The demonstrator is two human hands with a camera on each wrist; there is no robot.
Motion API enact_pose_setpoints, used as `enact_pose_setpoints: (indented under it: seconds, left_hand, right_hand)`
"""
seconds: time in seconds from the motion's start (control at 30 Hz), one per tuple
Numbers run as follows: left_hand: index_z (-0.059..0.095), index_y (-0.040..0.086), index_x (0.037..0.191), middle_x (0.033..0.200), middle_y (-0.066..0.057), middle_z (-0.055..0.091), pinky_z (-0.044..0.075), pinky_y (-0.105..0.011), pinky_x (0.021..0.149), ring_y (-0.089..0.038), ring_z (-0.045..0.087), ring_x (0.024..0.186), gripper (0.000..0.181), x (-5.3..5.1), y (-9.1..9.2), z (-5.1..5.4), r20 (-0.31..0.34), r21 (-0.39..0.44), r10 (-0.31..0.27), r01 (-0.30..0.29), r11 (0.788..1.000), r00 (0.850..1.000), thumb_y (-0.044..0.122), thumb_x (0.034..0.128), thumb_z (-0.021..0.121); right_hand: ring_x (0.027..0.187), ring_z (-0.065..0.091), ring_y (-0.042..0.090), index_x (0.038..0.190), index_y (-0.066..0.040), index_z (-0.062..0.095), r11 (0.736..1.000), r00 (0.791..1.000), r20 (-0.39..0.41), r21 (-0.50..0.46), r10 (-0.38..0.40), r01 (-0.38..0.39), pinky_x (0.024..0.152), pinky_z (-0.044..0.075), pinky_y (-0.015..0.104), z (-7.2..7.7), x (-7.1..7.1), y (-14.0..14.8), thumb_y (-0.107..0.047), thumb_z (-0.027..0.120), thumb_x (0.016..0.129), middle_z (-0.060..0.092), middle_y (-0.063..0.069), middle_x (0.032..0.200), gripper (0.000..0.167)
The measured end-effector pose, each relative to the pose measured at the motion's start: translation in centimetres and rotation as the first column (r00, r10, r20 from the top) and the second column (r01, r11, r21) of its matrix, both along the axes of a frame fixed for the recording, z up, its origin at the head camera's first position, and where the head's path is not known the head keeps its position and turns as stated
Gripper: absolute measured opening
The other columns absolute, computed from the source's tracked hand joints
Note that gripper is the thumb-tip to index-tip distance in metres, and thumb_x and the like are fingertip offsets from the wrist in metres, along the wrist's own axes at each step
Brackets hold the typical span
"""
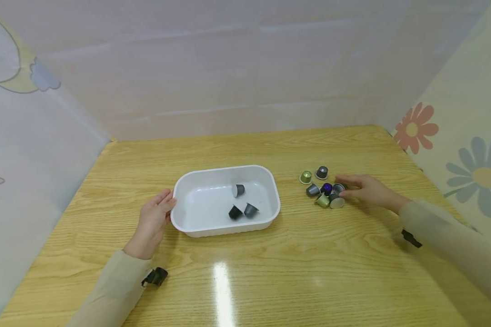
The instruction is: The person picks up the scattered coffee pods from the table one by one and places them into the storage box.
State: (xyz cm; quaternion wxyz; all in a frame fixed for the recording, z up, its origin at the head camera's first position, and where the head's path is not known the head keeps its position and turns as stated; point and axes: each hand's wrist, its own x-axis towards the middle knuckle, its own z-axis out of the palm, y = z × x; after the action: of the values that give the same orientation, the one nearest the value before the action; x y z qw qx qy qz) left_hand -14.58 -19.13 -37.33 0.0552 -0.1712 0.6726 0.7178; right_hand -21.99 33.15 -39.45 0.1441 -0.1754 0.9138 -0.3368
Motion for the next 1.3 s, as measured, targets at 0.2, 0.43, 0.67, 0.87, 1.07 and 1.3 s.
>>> enact_pose_setpoints:
  seconds: [0.2, 0.43, 0.67, 0.87, 1.07, 1.3]
  left_hand:
    - [0.017, 0.001, 0.154, 0.155, -0.012, 0.029, 0.038, -0.029, 0.104, -0.023, 0.035, 0.137, 0.057, 0.1, 0.0, 0.0, 0.007, -0.009, 0.004, -0.004, 1.0, 1.0, 0.006, 0.1035, 0.044]
    - [0.018, 0.0, 0.153, 0.155, -0.013, 0.029, 0.045, -0.017, 0.086, -0.026, 0.038, 0.136, 0.057, 0.0, 0.0, 0.0, 0.002, -0.018, -0.002, 0.002, 1.0, 1.0, 0.006, 0.1033, 0.044]
    - [0.018, 0.001, 0.154, 0.155, -0.012, 0.029, 0.042, -0.023, 0.097, -0.024, 0.036, 0.137, 0.057, 0.0, -0.1, -0.1, 0.005, -0.02, -0.004, 0.004, 1.0, 1.0, 0.006, 0.1033, 0.045]
    - [0.018, 0.001, 0.154, 0.155, -0.013, 0.029, 0.043, -0.021, 0.092, -0.024, 0.036, 0.137, 0.057, 0.1, -0.1, -0.1, 0.006, -0.018, -0.002, 0.002, 1.0, 1.0, 0.007, 0.1033, 0.045]
    - [0.017, 0.0, 0.153, 0.155, -0.013, 0.028, 0.042, -0.022, 0.097, -0.023, 0.035, 0.138, 0.057, 0.1, -0.2, -0.1, -0.014, -0.005, -0.006, 0.006, 1.0, 1.0, 0.007, 0.1038, 0.043]
    - [0.017, -0.001, 0.153, 0.155, -0.013, 0.028, 0.043, -0.021, 0.094, -0.024, 0.036, 0.137, 0.056, 0.1, -0.1, 0.1, -0.013, -0.012, -0.01, 0.01, 1.0, 1.0, 0.007, 0.1038, 0.043]
  right_hand:
    - [0.131, 0.033, 0.051, 0.143, 0.005, 0.043, 0.999, 1.0, -0.004, 0.041, -0.003, 0.004, 0.102, 0.03, 0.064, -0.1, -0.2, -0.2, -0.025, 0.068, 0.093, 0.039, 0.03, 0.143, 0.064]
    - [0.125, 0.039, 0.053, 0.137, 0.005, 0.051, 0.994, 0.999, -0.034, 0.101, -0.04, 0.044, 0.098, 0.034, 0.065, 0.0, -0.3, -0.2, -0.027, 0.07, 0.091, 0.048, 0.033, 0.135, 0.059]
    - [0.119, 0.049, 0.049, 0.137, 0.009, 0.048, 0.992, 0.992, -0.051, 0.057, -0.111, 0.114, 0.095, 0.042, 0.057, 0.7, -0.3, 0.0, -0.025, 0.071, 0.091, 0.049, 0.034, 0.133, 0.062]
    - [0.123, 0.044, 0.049, 0.142, 0.007, 0.043, 0.988, 0.988, -0.033, 0.042, -0.148, 0.149, 0.096, 0.041, 0.057, 1.2, 0.0, 0.0, -0.024, 0.069, 0.093, 0.041, 0.034, 0.14, 0.064]
    - [0.122, 0.047, 0.046, 0.142, 0.004, 0.045, 0.983, 0.982, -0.053, -0.008, -0.184, 0.184, 0.095, 0.043, 0.055, 2.2, 0.6, -0.8, -0.025, 0.068, 0.094, 0.044, 0.031, 0.14, 0.061]
    - [0.12, 0.05, 0.045, 0.142, 0.004, 0.046, 0.977, 0.975, -0.073, -0.018, -0.211, 0.211, 0.094, 0.044, 0.055, 3.5, 1.2, -1.7, -0.029, 0.067, 0.094, 0.047, 0.031, 0.138, 0.062]
